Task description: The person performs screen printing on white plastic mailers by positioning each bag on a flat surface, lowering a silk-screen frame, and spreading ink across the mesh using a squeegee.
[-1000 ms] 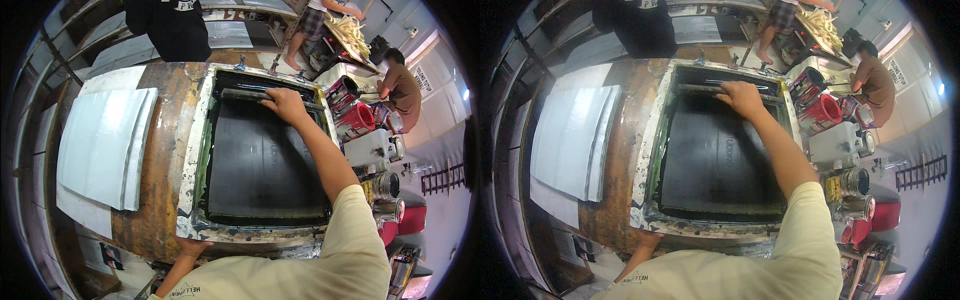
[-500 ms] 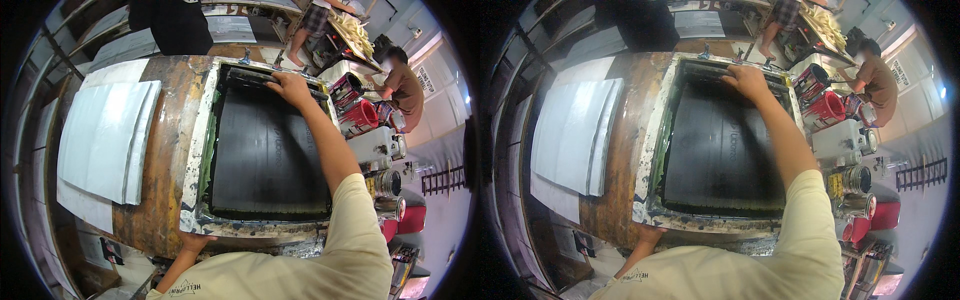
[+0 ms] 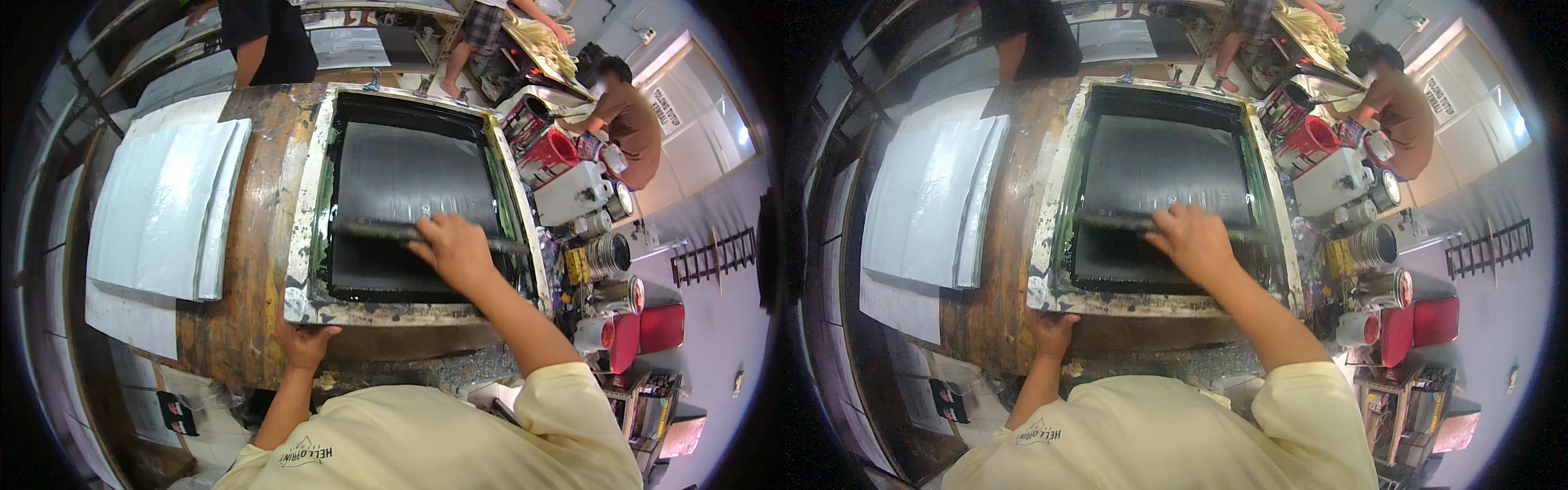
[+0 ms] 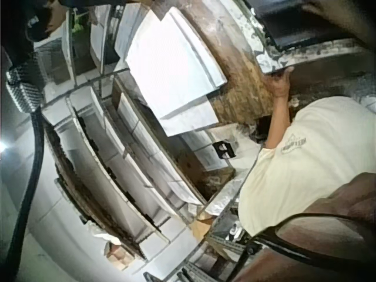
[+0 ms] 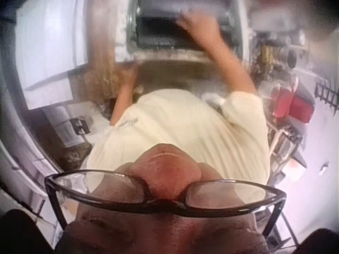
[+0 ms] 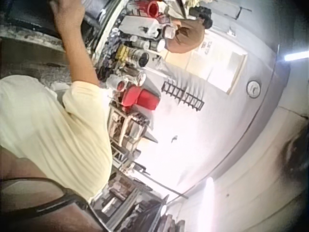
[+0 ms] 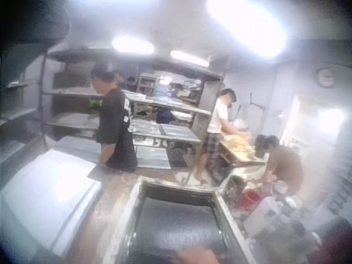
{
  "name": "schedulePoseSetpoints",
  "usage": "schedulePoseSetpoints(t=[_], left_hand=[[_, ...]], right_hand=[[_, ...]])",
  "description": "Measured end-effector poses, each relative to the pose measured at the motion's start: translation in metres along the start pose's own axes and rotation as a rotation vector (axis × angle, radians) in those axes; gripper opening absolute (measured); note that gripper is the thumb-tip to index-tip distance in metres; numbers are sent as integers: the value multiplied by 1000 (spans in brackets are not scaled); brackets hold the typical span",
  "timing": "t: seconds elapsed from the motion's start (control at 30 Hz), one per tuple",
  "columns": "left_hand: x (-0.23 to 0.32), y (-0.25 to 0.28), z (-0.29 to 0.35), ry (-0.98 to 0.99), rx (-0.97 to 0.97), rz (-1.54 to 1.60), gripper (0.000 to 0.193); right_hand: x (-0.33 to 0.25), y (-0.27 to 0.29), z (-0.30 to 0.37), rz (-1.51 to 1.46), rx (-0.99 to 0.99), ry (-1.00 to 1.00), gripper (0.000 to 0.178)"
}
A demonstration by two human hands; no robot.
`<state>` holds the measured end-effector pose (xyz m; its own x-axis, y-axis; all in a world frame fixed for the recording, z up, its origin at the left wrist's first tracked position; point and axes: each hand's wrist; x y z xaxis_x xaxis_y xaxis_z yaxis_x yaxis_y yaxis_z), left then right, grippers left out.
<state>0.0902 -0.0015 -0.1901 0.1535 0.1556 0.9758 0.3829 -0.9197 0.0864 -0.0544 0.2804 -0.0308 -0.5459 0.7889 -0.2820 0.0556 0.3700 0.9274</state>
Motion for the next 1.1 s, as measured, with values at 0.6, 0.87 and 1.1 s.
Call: schedulePoseSetpoints(t=[0.6, 0.87, 1.1], left_hand=[[152, -23, -92, -292, 13, 47, 71], [64, -28, 26, -183, -385, -1407, 116], [95, -43, 6, -87, -437, -1333, 110]], right_hand=[[-74, 131, -14, 214, 544, 130, 32], [-68, 169, -55, 158, 533, 200, 38], [-61, 203, -76, 67, 470, 304, 42]])
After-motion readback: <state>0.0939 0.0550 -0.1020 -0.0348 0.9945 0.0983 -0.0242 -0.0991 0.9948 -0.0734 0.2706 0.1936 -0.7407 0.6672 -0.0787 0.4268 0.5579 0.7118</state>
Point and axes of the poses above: each hand's wrist, its own z-axis away from the middle knuckle, its own y-axis out of the back of the hand, x = y × z, and after that the axes turned 12 degrees about -z, right-handed
